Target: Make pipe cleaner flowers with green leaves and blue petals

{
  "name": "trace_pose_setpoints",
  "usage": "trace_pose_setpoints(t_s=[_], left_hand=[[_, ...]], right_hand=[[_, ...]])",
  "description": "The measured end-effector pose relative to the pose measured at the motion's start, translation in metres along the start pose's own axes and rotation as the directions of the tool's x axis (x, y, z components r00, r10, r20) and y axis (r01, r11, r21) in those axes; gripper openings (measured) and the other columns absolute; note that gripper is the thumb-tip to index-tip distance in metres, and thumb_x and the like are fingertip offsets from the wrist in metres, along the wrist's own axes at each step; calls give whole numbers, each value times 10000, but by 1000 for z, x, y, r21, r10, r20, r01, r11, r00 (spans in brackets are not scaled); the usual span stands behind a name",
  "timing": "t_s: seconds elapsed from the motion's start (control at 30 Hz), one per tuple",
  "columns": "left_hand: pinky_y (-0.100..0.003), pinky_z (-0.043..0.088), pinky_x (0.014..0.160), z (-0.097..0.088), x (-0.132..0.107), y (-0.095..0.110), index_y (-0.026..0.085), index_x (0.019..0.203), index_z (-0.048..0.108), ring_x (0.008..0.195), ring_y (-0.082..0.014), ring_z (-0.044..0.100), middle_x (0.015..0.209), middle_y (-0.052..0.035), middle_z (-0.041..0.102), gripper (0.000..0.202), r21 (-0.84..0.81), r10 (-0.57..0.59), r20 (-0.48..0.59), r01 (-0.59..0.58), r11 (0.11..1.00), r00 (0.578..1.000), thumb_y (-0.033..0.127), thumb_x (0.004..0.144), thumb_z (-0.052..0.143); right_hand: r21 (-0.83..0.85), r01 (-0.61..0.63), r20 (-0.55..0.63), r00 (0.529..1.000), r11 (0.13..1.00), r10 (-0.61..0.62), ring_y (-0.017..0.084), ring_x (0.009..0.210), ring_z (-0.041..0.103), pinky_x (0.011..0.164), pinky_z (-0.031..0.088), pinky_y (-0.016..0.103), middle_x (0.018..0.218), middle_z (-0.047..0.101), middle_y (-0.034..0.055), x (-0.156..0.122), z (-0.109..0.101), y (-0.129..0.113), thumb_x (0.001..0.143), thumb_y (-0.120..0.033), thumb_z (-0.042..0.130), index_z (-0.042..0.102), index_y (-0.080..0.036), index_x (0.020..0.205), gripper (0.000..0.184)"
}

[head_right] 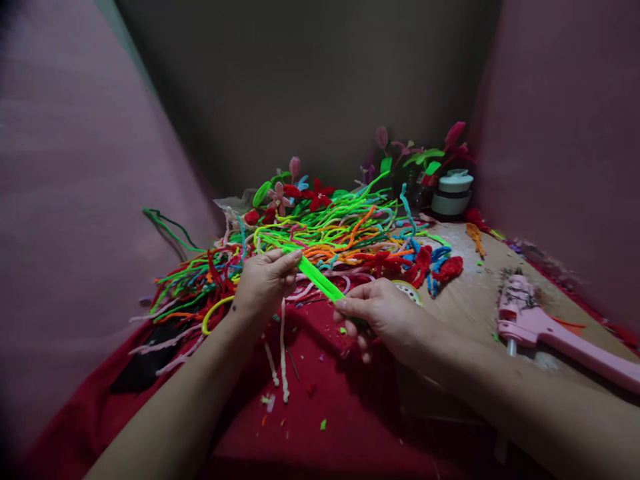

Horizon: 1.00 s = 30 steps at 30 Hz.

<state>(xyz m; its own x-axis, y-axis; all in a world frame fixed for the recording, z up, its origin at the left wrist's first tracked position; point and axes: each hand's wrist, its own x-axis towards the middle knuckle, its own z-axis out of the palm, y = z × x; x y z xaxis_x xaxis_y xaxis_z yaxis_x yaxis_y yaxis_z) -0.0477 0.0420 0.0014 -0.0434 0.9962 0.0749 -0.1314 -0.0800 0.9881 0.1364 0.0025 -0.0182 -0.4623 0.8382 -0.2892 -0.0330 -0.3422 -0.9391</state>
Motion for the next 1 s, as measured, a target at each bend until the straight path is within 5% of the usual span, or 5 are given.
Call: trace_pose_setpoints(t_s=[0.23,0.33,0.4,0.5,1.0], left_hand=[[-228,401,463,-7,3,1,137,728,569,485,-97,490,576,13,526,196,388,261,-22,-233,892,965,323,708,628],[-353,431,808,-3,-7,8,182,956,599,939,-200,534,985,-69,602,253,727,687,185,-568,385,703,261,719,642],[-387,368,902,3,-17,11,216,982,609,1008,-203,499,1024,-50,621,203,672,624,552,-738,61,554,210,781,580],[-370,355,909,13,-27,6,189,981,605,972,-186,512,998,-45,646,175,515,371,810,-854,-77,455,214,836,512],[-339,407,816,14,-29,-7,152,776,631,639,-133,550,655,-23,625,229,477,162,873,-875,-79,461,141,857,417]], right_hand=[[14,-18,-28,999,1000,18,44,274,400,269,386,169,427,500,-43,3,-5,5,747,-275,589,591,-131,641,180],[-18,-28,-59,998,999,27,44,276,399,266,386,165,423,495,-48,1,-6,4,757,-245,562,573,-139,614,178],[-80,-14,-64,998,997,8,47,276,406,266,385,164,424,502,-44,1,-7,2,755,-215,542,566,-138,587,187],[-203,9,-61,998,979,-21,52,267,409,261,382,171,425,511,-39,2,-7,2,747,-180,509,551,-140,548,207],[-409,-72,38,995,910,96,52,262,419,260,354,161,401,475,-61,-2,-13,-10,743,-229,531,505,-160,515,240]])
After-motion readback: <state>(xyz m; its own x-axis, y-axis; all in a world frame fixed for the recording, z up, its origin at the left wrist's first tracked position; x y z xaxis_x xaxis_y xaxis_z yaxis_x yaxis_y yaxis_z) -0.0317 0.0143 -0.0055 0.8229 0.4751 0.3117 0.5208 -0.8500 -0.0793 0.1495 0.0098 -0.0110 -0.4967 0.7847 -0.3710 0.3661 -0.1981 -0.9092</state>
